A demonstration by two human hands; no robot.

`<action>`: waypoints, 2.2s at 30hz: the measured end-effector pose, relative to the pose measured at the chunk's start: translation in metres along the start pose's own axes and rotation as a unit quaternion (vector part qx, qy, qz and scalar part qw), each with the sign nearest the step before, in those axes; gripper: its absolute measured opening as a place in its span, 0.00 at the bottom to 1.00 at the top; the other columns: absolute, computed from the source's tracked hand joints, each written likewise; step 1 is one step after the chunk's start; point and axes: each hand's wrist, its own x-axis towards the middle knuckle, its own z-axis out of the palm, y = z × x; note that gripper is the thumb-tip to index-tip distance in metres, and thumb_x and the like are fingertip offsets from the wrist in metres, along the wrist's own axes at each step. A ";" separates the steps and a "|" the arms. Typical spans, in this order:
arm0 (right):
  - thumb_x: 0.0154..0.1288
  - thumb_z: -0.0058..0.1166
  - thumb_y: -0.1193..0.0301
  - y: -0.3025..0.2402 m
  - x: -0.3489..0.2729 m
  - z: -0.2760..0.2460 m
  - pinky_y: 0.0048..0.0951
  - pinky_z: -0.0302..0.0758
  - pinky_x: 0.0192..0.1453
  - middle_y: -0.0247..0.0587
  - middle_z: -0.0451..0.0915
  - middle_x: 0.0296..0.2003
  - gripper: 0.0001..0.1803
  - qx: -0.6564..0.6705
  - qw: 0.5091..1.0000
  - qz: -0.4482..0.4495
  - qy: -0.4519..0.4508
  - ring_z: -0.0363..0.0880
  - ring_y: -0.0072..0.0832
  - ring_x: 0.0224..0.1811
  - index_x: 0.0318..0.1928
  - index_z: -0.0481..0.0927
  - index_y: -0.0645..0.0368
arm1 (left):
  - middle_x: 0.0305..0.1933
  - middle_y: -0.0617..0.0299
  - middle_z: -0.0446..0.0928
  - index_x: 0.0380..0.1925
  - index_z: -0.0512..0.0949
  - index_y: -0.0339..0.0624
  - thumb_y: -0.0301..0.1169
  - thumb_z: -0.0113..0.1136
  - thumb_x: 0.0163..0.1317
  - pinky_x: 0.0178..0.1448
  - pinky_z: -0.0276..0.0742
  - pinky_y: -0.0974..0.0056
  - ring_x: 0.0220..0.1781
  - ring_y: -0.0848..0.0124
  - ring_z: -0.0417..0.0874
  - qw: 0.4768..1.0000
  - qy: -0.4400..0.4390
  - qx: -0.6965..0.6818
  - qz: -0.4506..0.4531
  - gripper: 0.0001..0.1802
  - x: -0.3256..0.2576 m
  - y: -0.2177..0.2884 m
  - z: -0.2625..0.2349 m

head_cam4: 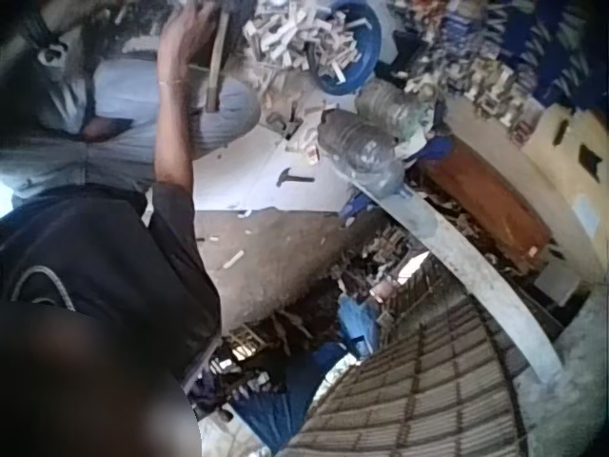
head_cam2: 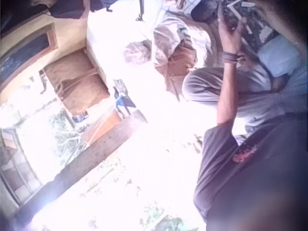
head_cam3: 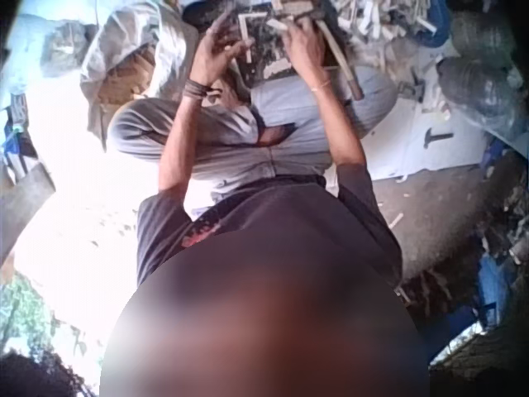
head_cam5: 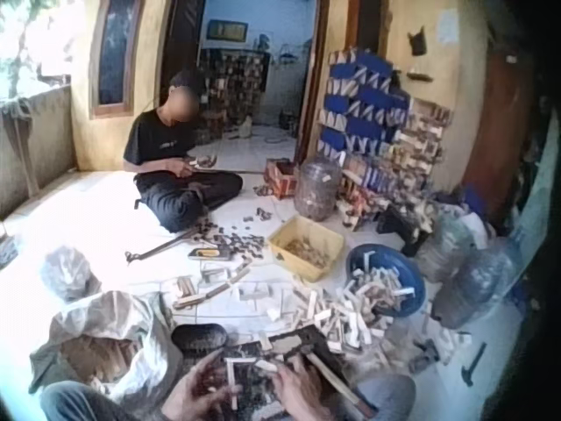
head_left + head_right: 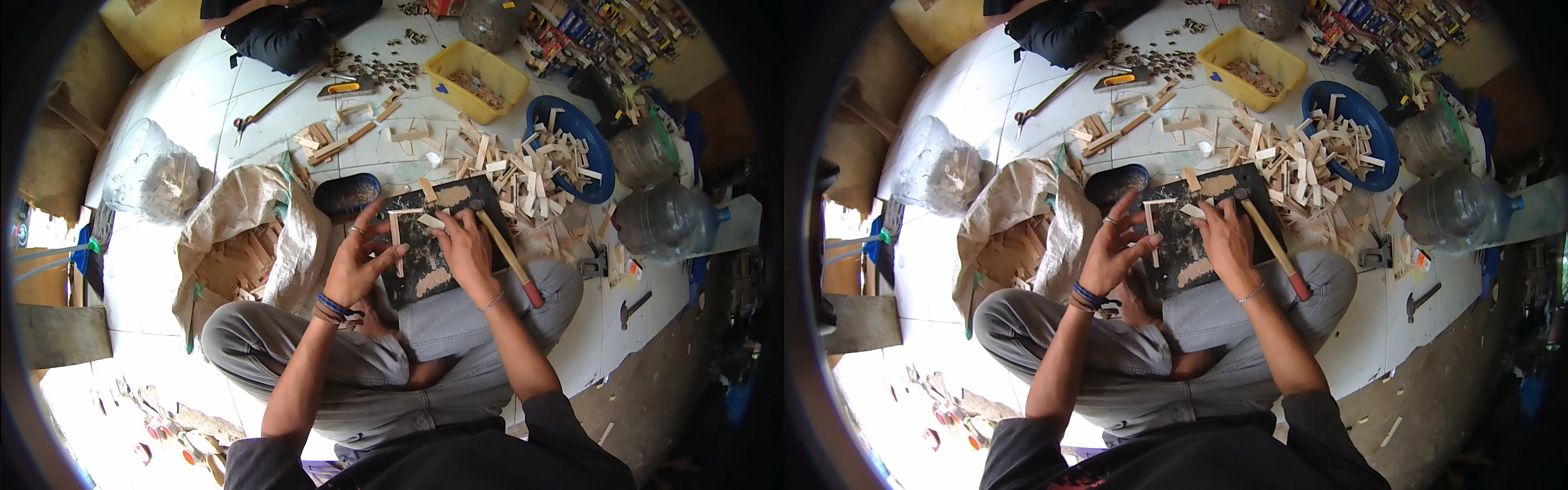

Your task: The person sits on the floor and repeatedly picks up small wooden pieces from a sack. They place each piece on a black cutting board and use a hammer to split or shape the wood, then set the finished pieces aside. Another person works nearby on a similar task.

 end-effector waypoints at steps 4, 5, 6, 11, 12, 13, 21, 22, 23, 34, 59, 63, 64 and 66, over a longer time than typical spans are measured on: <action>0.67 0.67 0.70 -0.004 0.005 -0.008 0.44 0.77 0.47 0.44 0.80 0.45 0.10 0.038 0.999 0.016 0.000 0.81 0.49 0.44 0.47 0.85 0.57 | 0.60 0.57 0.83 0.72 0.71 0.42 0.20 0.70 0.67 0.59 0.83 0.67 0.55 0.73 0.85 0.999 -0.019 0.009 0.044 0.34 0.004 -0.008 0.000; 0.67 0.67 0.70 -0.005 0.005 -0.015 0.42 0.77 0.47 0.43 0.81 0.45 0.10 0.086 0.996 -0.001 0.031 0.82 0.46 0.44 0.47 0.84 0.57 | 0.59 0.58 0.84 0.71 0.73 0.41 0.20 0.70 0.67 0.60 0.82 0.67 0.56 0.73 0.85 0.999 -0.022 0.004 0.044 0.32 0.004 -0.010 0.001; 0.67 0.68 0.70 -0.007 0.007 -0.024 0.39 0.77 0.46 0.41 0.82 0.44 0.11 0.129 0.991 -0.001 0.039 0.83 0.42 0.43 0.47 0.84 0.57 | 0.57 0.59 0.85 0.67 0.76 0.41 0.20 0.69 0.68 0.62 0.82 0.66 0.59 0.73 0.85 0.999 -0.014 -0.001 0.031 0.27 0.003 -0.012 0.001; 0.75 0.63 0.71 -0.020 0.001 -0.070 0.21 0.76 0.46 0.32 0.87 0.46 0.06 0.523 0.839 0.143 -0.045 0.83 0.16 0.43 0.47 0.83 0.60 | 0.54 0.63 0.86 0.63 0.79 0.40 0.23 0.70 0.69 0.62 0.81 0.67 0.56 0.76 0.85 0.999 -0.030 -0.015 0.029 0.23 0.001 -0.012 0.007; 0.77 0.61 0.72 -0.025 -0.003 -0.076 0.19 0.76 0.47 0.31 0.86 0.46 0.07 0.534 0.834 0.127 -0.046 0.82 0.14 0.43 0.50 0.84 0.62 | 0.53 0.64 0.87 0.63 0.80 0.40 0.24 0.70 0.69 0.61 0.81 0.67 0.56 0.76 0.85 0.999 -0.031 -0.008 0.014 0.22 0.001 -0.011 0.009; 0.77 0.61 0.73 -0.028 -0.005 -0.079 0.19 0.76 0.48 0.30 0.86 0.46 0.08 0.489 0.861 0.133 -0.053 0.81 0.14 0.44 0.51 0.84 0.61 | 0.52 0.64 0.87 0.62 0.80 0.40 0.25 0.70 0.69 0.61 0.81 0.68 0.56 0.77 0.84 0.999 -0.035 -0.021 0.028 0.22 0.001 -0.009 0.011; 0.72 0.66 0.73 -0.045 -0.009 -0.085 0.23 0.76 0.43 0.34 0.86 0.43 0.12 0.356 0.930 0.084 -0.018 0.82 0.20 0.42 0.53 0.87 0.60 | 0.49 0.64 0.87 0.61 0.81 0.39 0.28 0.71 0.70 0.60 0.80 0.69 0.53 0.78 0.84 0.998 -0.051 -0.032 0.028 0.21 -0.005 -0.003 0.015; 0.71 0.66 0.72 -0.046 -0.009 -0.087 0.25 0.77 0.42 0.36 0.86 0.42 0.12 0.340 0.937 0.076 -0.017 0.83 0.23 0.41 0.52 0.87 0.59 | 0.50 0.64 0.87 0.61 0.81 0.38 0.27 0.70 0.70 0.61 0.80 0.69 0.54 0.78 0.84 0.998 -0.052 -0.033 0.024 0.21 -0.005 -0.002 0.015; 0.70 0.66 0.73 -0.047 -0.010 -0.089 0.27 0.79 0.44 0.38 0.86 0.43 0.12 0.306 0.951 0.042 0.003 0.84 0.26 0.41 0.52 0.87 0.59 | 0.51 0.64 0.86 0.62 0.80 0.38 0.27 0.70 0.70 0.62 0.79 0.68 0.55 0.77 0.84 0.998 -0.055 -0.034 0.015 0.21 -0.005 -0.002 0.014; 0.68 0.65 0.77 -0.046 -0.014 -0.089 0.35 0.83 0.51 0.43 0.87 0.47 0.09 0.300 0.953 -0.038 -0.015 0.88 0.40 0.49 0.48 0.87 0.59 | 0.53 0.61 0.87 0.62 0.80 0.35 0.27 0.68 0.72 0.64 0.79 0.66 0.56 0.76 0.84 0.996 -0.068 0.011 0.051 0.21 -0.007 -0.004 0.014; 0.65 0.70 0.75 -0.049 -0.014 -0.087 0.26 0.77 0.43 0.35 0.88 0.50 0.14 0.271 0.962 -0.040 -0.009 0.86 0.26 0.48 0.51 0.88 0.56 | 0.57 0.62 0.85 0.71 0.74 0.39 0.26 0.65 0.74 0.62 0.79 0.68 0.56 0.78 0.82 0.996 -0.068 -0.058 0.025 0.27 -0.006 0.001 0.015; 0.65 0.70 0.74 -0.050 -0.013 -0.088 0.26 0.77 0.43 0.36 0.88 0.49 0.13 0.270 0.962 -0.030 -0.013 0.86 0.26 0.47 0.51 0.88 0.56 | 0.57 0.61 0.85 0.71 0.74 0.39 0.26 0.65 0.74 0.62 0.79 0.68 0.57 0.77 0.82 0.996 -0.071 -0.059 0.016 0.27 -0.005 0.002 0.015; 0.65 0.70 0.74 -0.051 -0.013 -0.088 0.26 0.77 0.43 0.36 0.88 0.49 0.13 0.263 0.964 -0.032 -0.010 0.86 0.26 0.47 0.51 0.88 0.56 | 0.57 0.61 0.85 0.71 0.74 0.39 0.26 0.65 0.74 0.62 0.79 0.68 0.57 0.77 0.82 0.996 -0.069 -0.052 0.023 0.27 -0.005 0.003 0.015; 0.67 0.69 0.74 -0.051 -0.013 -0.086 0.25 0.76 0.42 0.35 0.88 0.48 0.13 0.270 0.963 -0.013 -0.015 0.85 0.24 0.46 0.51 0.88 0.56 | 0.58 0.61 0.85 0.71 0.74 0.40 0.26 0.65 0.74 0.63 0.79 0.68 0.57 0.76 0.83 0.997 -0.061 -0.034 0.029 0.27 -0.006 0.004 0.016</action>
